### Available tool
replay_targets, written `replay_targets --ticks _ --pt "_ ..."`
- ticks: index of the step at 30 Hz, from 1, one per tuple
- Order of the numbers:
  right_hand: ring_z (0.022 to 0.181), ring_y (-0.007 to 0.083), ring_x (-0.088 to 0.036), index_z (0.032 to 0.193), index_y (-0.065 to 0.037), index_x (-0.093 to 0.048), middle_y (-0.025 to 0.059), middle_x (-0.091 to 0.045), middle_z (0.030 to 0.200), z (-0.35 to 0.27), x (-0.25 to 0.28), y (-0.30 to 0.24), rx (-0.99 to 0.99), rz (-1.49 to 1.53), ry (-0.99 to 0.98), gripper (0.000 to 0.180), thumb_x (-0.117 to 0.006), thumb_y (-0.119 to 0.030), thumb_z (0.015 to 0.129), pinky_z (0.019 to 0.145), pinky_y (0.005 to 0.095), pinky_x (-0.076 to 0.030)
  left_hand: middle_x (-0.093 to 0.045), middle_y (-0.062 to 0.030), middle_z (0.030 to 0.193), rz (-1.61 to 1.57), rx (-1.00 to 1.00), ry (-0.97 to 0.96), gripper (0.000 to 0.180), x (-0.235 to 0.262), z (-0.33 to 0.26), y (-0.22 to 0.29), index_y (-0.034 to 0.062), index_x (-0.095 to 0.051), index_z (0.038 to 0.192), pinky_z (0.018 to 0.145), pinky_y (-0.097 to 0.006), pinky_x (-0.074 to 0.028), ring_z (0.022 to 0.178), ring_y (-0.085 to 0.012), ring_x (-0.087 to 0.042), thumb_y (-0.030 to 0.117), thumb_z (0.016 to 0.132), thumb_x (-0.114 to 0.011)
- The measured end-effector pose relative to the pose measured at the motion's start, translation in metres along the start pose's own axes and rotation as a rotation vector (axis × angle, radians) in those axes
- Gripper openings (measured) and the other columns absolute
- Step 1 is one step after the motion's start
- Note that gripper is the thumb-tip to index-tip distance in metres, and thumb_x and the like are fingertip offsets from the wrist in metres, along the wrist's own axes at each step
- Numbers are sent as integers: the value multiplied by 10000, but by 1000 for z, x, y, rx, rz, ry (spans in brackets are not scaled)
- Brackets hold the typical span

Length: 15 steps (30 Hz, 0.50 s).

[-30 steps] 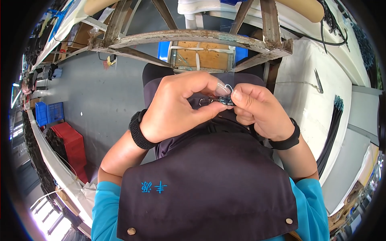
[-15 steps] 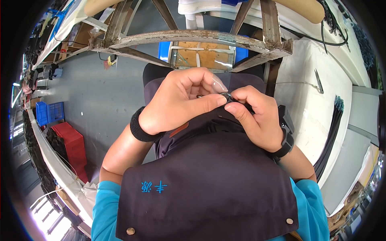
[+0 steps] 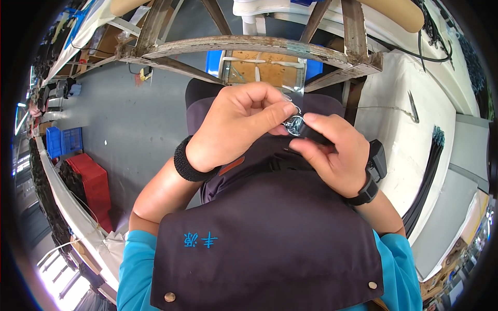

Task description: Assembling small metal clips onto black straps and organizing them by placing them into plastic sleeves and sorting onto a pile.

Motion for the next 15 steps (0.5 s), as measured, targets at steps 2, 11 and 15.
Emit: replay_targets --ticks 2,11,15 --pt "515 176 -509 1044 -65 -619 47 -546 639 -1 1 -8 118 -197 -4 408 -777 -79 668 464 269 -397 -624 -45 857 -41 6 -15 127 -3 -1 0 -13 -605 919 700 -214 -489 765 -83 -578 107 912 -562" --pt "543 186 -544 949 -42 -627 74 -587 686 2 2 -1 22 -28 -19 272 -750 -66 707 484 267 -415 -632 -39 859 -90 -25 66 111 -1 -4 -6 3 -613 937 711 -223 -484 778 -82 -588 101 902 -574" --pt "575 195 -564 921 -18 -626 83 -603 714 6 1 2 -5 8 -74 210 -722 -65 740 504 263 -435 -635 -39 869 -114 -74 100 97 1 -4 -7 8 -611 949 710 -225 -480 802 -89 -592 80 894 -575"
Point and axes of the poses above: each hand's wrist, its own z-axis towards the middle knuckle, its own x-axis out of the back of the hand, y = z × x, the point moved 9 cm from there along z, towards the middle knuckle
